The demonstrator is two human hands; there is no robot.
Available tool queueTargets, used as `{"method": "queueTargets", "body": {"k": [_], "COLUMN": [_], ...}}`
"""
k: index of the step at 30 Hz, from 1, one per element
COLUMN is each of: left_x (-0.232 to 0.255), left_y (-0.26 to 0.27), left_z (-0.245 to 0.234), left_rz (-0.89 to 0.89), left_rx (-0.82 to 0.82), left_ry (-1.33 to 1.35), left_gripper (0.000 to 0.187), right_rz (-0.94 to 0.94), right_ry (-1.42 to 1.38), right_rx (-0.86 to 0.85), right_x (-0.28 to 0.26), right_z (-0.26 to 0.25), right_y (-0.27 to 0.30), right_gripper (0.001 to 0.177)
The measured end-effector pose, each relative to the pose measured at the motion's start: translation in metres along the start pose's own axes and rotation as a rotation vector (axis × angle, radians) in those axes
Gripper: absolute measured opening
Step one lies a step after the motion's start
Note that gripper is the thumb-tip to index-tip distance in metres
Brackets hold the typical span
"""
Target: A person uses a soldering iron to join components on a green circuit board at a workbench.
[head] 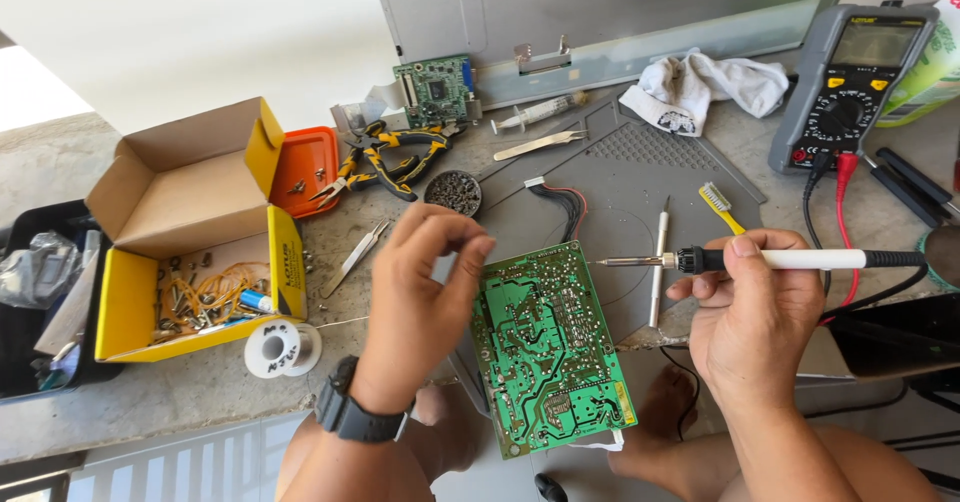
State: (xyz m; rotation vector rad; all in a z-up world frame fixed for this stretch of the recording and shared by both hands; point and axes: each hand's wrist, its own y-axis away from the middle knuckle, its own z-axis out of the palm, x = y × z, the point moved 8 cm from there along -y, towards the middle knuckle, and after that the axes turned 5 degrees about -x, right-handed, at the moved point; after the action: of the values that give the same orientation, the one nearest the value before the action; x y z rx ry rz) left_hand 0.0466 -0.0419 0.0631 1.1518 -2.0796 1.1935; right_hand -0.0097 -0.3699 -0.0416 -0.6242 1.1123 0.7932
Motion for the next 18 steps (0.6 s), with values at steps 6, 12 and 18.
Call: {"method": "queueTargets", "body": {"k": [6, 12, 18], "left_x": [0.011, 0.015, 0.012], "left_y": [0.006, 0.004, 0.004], "left_z": [0.036, 0.047, 0.049], "left_rz": [0.129, 0.146, 0.102], "left_rx": [-0.128, -0.134, -0.143], "left_ry": [-0.122, -0.090, -0.083], "left_gripper": [0.010, 0.008, 0.009], "right_rz": [0.004, -0.014, -0.039], "right_ry": [0.040, 0.071, 0.063], "right_rx": [0.019, -0.025, -0.057], "right_x": [0.002, 0.001, 0.004], "right_z": [-0.008, 0.002, 0.003], "right_y": [0.000, 0.000, -0.001], "right_gripper": [0.010, 0.013, 0.014]}}
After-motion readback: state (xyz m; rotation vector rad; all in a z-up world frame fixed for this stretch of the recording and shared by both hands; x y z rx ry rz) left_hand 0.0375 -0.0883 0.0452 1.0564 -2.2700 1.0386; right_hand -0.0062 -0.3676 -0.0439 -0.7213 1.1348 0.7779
